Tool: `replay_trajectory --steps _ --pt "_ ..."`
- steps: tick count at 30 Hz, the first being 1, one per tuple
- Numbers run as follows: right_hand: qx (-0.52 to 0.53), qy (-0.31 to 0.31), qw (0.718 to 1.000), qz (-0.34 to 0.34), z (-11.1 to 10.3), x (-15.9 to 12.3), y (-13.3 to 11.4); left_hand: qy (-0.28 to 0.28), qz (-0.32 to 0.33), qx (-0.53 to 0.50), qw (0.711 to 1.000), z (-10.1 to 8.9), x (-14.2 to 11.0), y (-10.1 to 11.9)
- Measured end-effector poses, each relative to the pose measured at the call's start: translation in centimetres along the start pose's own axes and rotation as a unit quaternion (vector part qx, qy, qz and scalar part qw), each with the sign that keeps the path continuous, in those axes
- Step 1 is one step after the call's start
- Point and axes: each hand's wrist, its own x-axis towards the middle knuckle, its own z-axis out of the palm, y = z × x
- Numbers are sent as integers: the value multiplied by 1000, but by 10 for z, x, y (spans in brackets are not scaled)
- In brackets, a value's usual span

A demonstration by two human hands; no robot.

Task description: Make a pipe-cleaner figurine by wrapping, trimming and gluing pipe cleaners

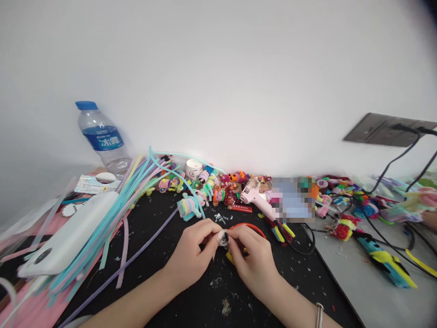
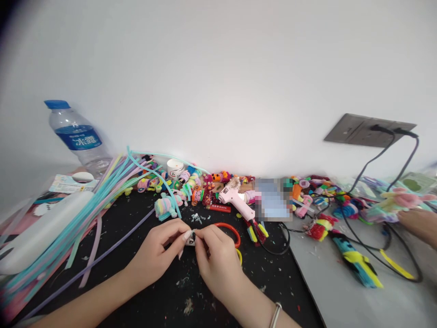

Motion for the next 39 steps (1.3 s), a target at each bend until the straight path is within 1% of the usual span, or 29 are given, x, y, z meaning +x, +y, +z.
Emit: replay_trajectory --steps 9,15,19,21,24,27,31,39 --pt "0 -9 1000 2 0 2 -1 4 -2 -8 1000 0 0 0" --pt "-4 -16 1000 -14 -1 2 0 13 -6 -6 1000 1 0 -1" --pt "-11 -23 1000 -16 -1 2 1 -5 -27 -26 999 -1 2 -3" --pt "-17 -15 999 -22 -2 3 2 -17 -39 -46 998 -4 3 -5" --pt "-31 -1 999 -38 -3 5 4 -19 -42 -61 997 -9 5 -6" --pt "-41 -15 998 -47 -3 5 6 -20 -39 -33 998 -9 5 -7" --pt "-34 -34 998 -43 -2 4 6 -24 -31 9 999 -6 5 -8" --pt "-12 -38 998 -45 -3 5 5 -41 -45 -60 996 -8 6 -8"
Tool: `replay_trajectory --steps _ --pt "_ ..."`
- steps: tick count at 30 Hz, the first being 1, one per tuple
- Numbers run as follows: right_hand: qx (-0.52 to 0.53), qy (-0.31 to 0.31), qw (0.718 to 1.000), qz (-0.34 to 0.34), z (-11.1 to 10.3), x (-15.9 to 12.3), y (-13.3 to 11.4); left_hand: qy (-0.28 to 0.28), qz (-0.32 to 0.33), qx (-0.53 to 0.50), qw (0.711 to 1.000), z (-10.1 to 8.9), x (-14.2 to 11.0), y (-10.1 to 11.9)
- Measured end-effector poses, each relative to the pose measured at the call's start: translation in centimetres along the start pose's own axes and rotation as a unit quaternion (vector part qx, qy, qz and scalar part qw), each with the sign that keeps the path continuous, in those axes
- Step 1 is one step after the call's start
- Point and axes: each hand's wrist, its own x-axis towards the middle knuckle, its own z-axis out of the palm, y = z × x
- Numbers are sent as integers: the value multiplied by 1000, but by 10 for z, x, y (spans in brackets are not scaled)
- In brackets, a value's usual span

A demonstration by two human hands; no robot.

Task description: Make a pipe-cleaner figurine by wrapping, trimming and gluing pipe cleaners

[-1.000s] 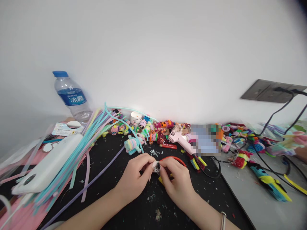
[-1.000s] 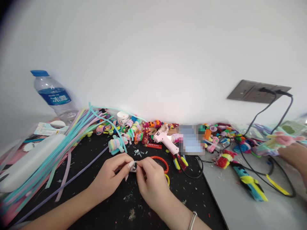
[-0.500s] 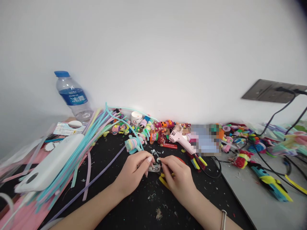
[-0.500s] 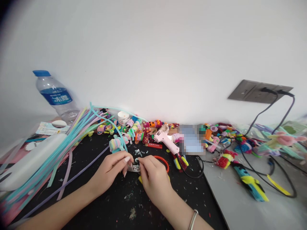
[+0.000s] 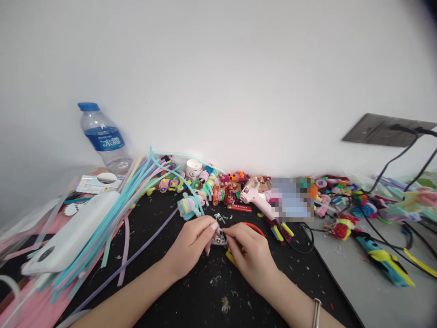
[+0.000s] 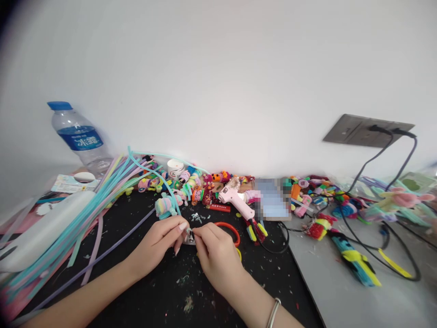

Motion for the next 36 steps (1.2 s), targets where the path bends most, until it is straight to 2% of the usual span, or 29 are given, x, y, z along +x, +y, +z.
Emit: replay_trajectory --steps 8,14,21,24,30,36 --pt "-5 -21 1000 -11 3 -2 1 15 5 57 998 3 0 -1" --pt "2 5 1000 0 2 -3 -1 47 -32 -15 998 1 0 -2" --pt "13 -24 1000 -13 2 -1 -1 35 29 84 995 0 0 -2" --pt "14 -23 1000 -10 1 -1 -2 39 33 99 994 1 1 -3" --pt "23 3 1000 14 0 -1 -1 113 -26 74 990 -4 1 -4" --pt "19 13 999 32 -2 1 -1 27 -14 65 997 -5 -1 0"
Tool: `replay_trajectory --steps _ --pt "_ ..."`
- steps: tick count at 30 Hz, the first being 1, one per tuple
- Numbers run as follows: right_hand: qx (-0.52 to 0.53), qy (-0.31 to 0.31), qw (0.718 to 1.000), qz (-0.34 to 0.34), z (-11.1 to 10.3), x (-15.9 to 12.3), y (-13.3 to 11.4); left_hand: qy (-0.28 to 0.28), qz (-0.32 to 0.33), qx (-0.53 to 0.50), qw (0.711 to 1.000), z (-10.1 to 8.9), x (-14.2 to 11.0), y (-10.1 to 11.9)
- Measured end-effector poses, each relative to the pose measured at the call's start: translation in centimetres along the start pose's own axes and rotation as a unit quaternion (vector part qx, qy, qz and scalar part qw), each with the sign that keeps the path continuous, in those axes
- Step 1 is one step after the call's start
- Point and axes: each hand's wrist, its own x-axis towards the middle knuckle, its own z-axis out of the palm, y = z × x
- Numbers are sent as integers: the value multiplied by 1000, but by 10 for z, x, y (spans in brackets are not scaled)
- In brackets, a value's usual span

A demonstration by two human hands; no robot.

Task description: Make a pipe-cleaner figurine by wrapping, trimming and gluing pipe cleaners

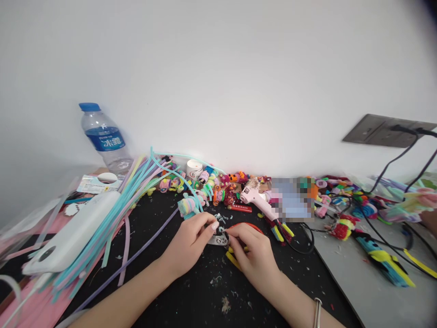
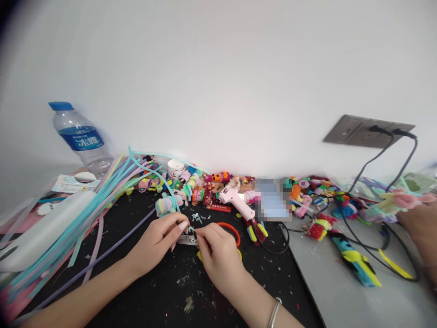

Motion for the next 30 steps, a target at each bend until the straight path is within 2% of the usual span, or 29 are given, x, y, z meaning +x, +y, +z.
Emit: replay_trajectory --steps 6,12,18,24,30 --pt "0 22 1000 13 -3 0 0 -32 17 11 999 0 0 2" --pt "12 -16 1000 -10 -4 0 3 -47 35 37 998 -2 1 2" --pt "-2 -53 998 -34 -6 1 8 -76 82 72 991 -5 1 1" --pt "-8 -53 998 -36 -10 3 10 -80 72 74 991 -6 2 -1" --pt "-23 -83 994 -73 -14 4 11 -94 70 76 990 -5 2 -2"
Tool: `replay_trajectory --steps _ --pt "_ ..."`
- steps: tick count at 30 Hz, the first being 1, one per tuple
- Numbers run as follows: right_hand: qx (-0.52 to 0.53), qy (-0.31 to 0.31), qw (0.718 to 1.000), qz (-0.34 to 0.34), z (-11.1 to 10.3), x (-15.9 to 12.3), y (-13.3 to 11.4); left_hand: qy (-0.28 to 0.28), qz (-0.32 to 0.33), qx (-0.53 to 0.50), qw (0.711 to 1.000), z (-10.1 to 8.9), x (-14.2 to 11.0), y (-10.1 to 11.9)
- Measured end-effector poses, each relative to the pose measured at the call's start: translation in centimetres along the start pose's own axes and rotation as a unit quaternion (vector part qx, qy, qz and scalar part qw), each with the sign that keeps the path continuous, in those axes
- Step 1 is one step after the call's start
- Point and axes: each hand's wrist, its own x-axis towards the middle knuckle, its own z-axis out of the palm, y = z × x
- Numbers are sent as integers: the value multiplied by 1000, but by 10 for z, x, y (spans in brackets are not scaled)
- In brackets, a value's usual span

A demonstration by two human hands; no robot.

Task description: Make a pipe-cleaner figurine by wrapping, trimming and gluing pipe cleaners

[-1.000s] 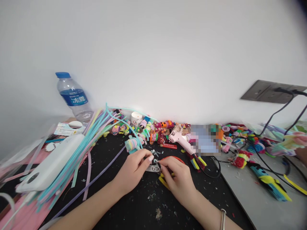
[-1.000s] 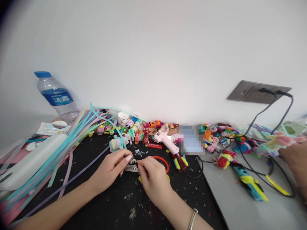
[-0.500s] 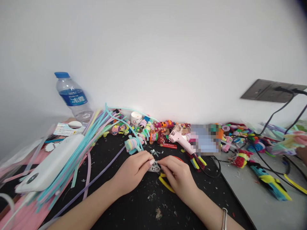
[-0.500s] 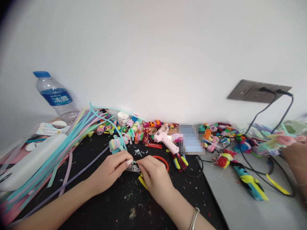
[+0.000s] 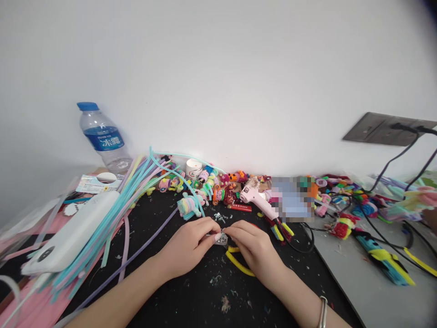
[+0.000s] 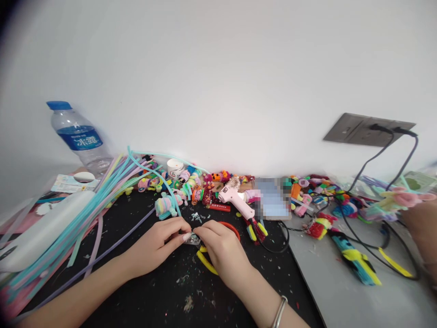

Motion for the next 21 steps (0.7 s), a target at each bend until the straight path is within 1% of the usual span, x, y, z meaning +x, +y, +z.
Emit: replay_trajectory --steps 3,5,7,10,12,13,15,17,21 --pt "3 3 1000 6 -2 0 -2 3 -2 -15 1000 1 1 0" --pt "-6 15 999 34 -5 1 -3 26 -17 -31 999 1 2 -1" --pt "-31 19 997 73 -9 0 -5 71 -58 -58 994 1 3 -6" --pt "-68 -2 991 117 -16 -1 -5 160 -138 -112 971 -3 5 -14" --pt "-79 -9 988 131 -16 -2 -2 209 -163 -133 955 -6 7 -18" --pt "-82 -6 988 135 -15 -2 0 224 -166 -135 951 -7 7 -19" --pt "-85 3 987 134 -11 -2 5 228 -167 -132 950 -8 8 -19" --pt "-84 9 988 127 -6 0 10 217 -170 -124 953 -9 9 -18" --pt "-74 -13 989 128 3 11 14 214 -174 -100 956 -7 9 -19"
